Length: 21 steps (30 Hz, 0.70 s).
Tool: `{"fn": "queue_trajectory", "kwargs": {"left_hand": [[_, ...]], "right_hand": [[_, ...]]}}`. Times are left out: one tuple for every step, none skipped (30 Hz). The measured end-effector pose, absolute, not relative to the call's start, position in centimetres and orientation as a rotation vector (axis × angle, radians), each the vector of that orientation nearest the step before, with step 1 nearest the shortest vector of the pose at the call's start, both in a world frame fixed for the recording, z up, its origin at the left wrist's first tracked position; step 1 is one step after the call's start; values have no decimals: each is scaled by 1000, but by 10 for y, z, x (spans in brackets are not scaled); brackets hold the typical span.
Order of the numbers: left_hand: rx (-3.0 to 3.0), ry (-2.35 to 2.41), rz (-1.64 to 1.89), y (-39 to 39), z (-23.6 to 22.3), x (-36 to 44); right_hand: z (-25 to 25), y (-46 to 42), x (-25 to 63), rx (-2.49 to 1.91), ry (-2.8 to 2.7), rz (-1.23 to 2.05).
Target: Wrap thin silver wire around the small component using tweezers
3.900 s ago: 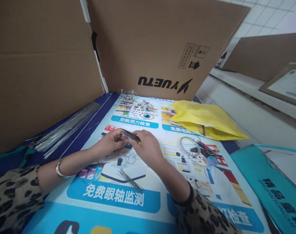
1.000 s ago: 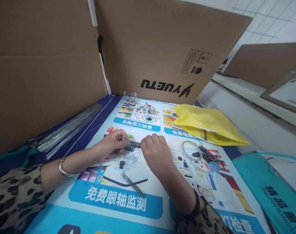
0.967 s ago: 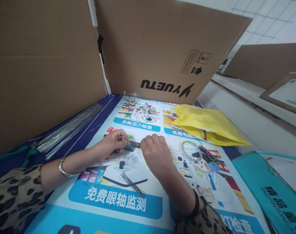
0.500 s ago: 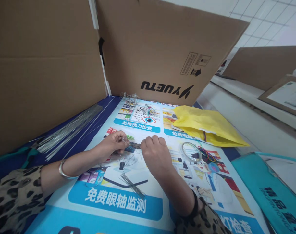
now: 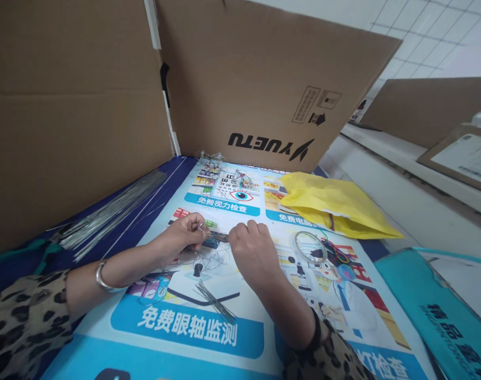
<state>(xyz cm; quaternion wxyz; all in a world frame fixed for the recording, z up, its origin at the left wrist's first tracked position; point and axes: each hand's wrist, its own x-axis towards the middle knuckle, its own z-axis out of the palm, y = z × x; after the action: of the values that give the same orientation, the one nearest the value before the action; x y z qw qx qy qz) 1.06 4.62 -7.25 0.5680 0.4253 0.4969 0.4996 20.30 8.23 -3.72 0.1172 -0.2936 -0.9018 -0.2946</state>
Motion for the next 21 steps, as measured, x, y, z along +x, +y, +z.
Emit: {"fn": "queue_trajectory", "kwargs": {"left_hand": [[998,1164,1176,46,-72,11],[996,1160,1180,46,-71,11],[996,1156,1183,46,-70,12],[997,1156,1186,46,-70,12],[1001,1159,1189,46,-69,12],[1007,1163,1191,46,-68,12],[1012,1169,1189,46,-68,13],[1015,1174,1187,46,-68,13],[1015,1177,1187,46,-68,13],[1012,1180,1187,47,-68,13],[1007,1181,1187,47,-68,13],[1003,1183,1188,47,-68,13],[1000,1185,1190,46,-67,13],[999,1186,1190,46,-67,13],[999,1186,1187,46,-67,13],[999,1187,1185,46,-66,13],[1000,1188,1184,45,-65,13],[999,1188,1182,45,-64,13],[997,1190,1180,45,-63,14],[995,1191,1180,44,-63,14],[993,1192,1180,44,-62,14]], "right_hand": [[-37,82,203,-859,-2643,-858],[-37,83,203,-859,-2646,-853],[-37,83,203,-859,-2646,-847],[-38,83,203,-858,-2648,-842],[-38,83,203,-858,-2649,-838],[-38,84,202,-860,-2651,-835],[-39,84,202,-861,-2654,-834],[-39,84,202,-863,-2657,-833],[-39,84,202,-865,-2662,-831],[-39,85,202,-866,-2667,-829],[-39,85,203,-868,-2670,-827],[-40,85,203,-869,-2674,-827],[-40,85,203,-870,-2677,-827],[-40,85,203,-871,-2680,-827],[-40,86,203,-871,-2682,-826],[-40,86,203,-872,-2685,-823],[-40,86,203,-873,-2690,-817],[-40,86,202,-877,-2694,-808],[-40,86,202,-880,-2697,-798],[-40,87,202,-883,-2702,-786],[-40,87,202,-886,-2706,-776]]}}
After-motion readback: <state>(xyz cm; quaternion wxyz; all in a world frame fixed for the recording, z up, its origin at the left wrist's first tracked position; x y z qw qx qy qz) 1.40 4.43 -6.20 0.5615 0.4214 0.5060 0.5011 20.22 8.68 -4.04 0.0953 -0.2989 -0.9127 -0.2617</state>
